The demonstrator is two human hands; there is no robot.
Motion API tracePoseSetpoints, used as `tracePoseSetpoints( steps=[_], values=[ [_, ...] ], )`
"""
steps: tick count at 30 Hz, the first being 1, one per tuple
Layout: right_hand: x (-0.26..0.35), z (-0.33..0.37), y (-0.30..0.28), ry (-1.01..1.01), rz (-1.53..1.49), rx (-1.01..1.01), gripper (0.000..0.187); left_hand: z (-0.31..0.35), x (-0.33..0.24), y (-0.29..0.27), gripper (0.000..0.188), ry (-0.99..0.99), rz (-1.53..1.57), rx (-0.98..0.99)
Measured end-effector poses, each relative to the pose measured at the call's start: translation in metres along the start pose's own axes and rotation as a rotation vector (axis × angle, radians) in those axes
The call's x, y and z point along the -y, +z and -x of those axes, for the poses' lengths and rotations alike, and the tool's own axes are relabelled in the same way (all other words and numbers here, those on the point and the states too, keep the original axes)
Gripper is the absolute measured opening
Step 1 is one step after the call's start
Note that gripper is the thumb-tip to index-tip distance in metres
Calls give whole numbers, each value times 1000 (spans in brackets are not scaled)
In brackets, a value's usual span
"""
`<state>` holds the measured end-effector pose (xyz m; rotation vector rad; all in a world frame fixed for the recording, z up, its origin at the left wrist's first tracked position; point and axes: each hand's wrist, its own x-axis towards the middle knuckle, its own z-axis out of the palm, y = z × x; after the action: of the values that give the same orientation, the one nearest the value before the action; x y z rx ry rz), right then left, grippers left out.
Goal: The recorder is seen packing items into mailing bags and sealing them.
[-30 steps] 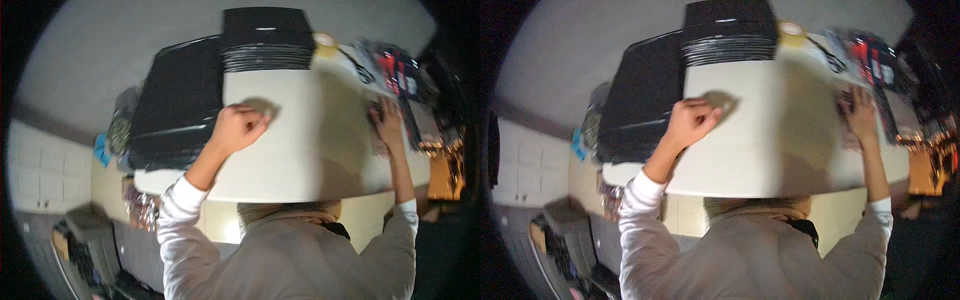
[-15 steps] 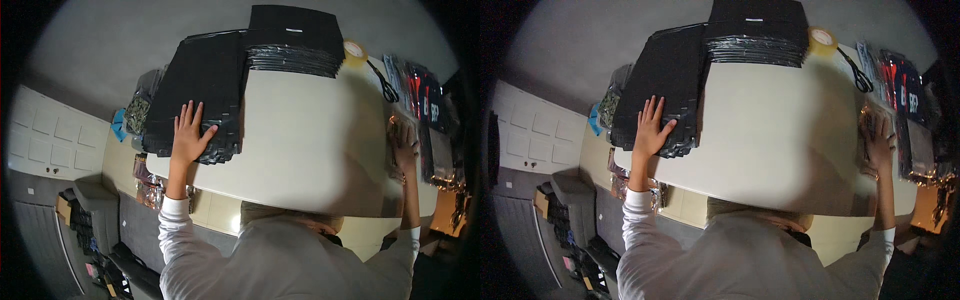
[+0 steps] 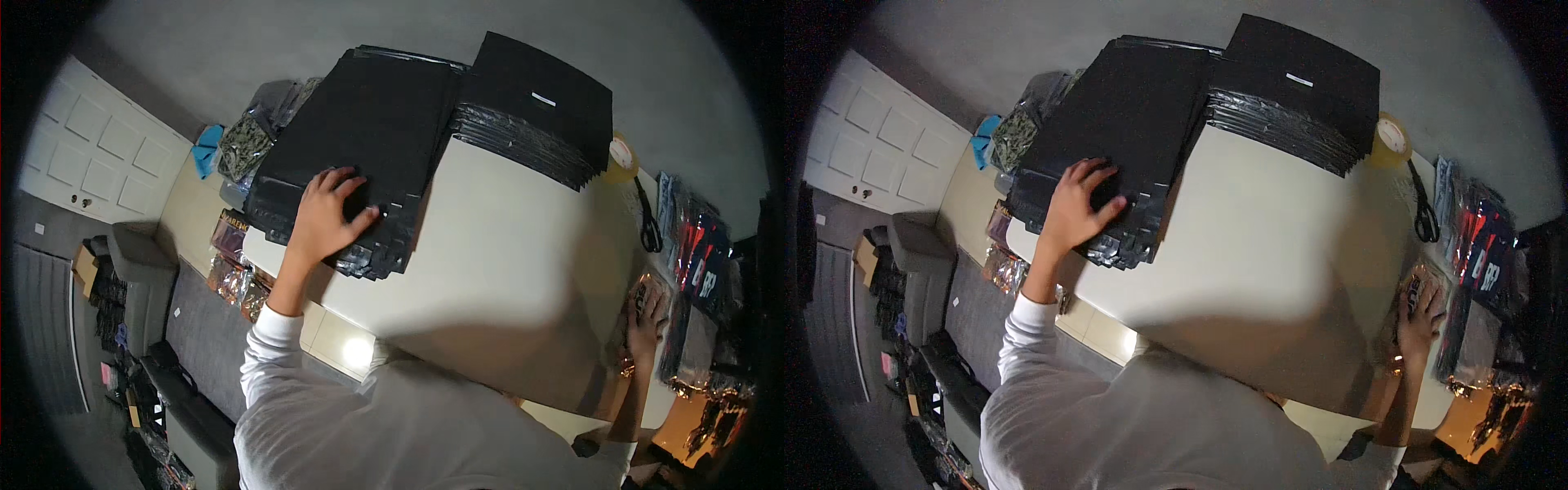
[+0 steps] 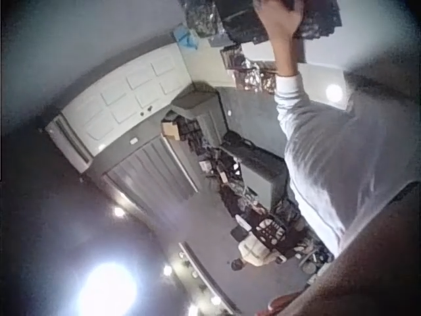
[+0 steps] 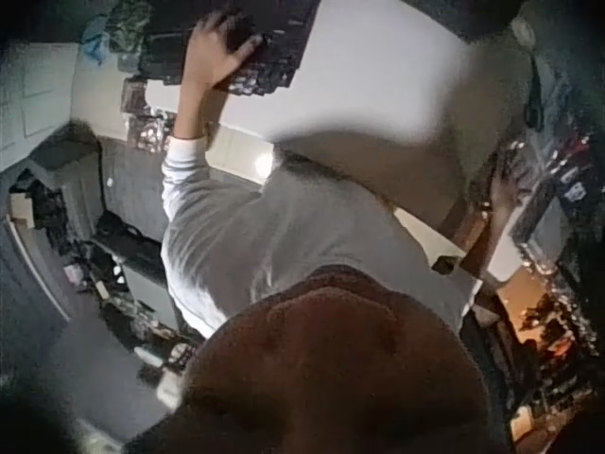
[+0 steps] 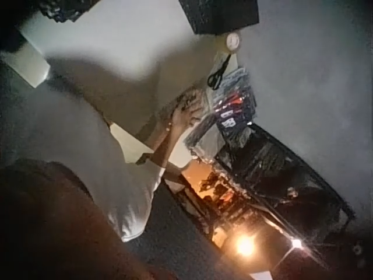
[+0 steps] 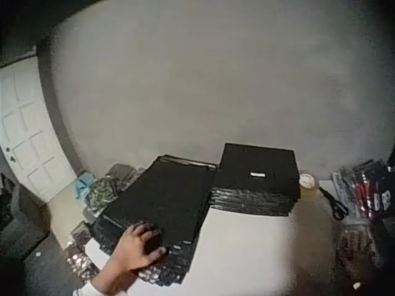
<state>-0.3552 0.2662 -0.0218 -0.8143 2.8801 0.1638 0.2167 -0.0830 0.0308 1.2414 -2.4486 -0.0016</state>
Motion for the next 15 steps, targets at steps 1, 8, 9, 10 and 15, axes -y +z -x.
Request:
tracePoseSetpoints(
  steps=[1,8,9,10,15],
  values=[
    [2,-2,1,0,-2,1,81,-15,3,0,49,-36,118,0],
    [-1,-7,9,-21,38,-91,79,-82,14,50,25,0,268,-138],
    [-1,-6,7,-40,56,-91,79,-86,14,57,25,33,241,-178],
    [0,-4,5,-59,74,-90,78,-85,16,62,25,38,245,-176],
    [6,3,2,-17,53,-64,77,-86,16,61,28,-41,219,-132]
  ],
)
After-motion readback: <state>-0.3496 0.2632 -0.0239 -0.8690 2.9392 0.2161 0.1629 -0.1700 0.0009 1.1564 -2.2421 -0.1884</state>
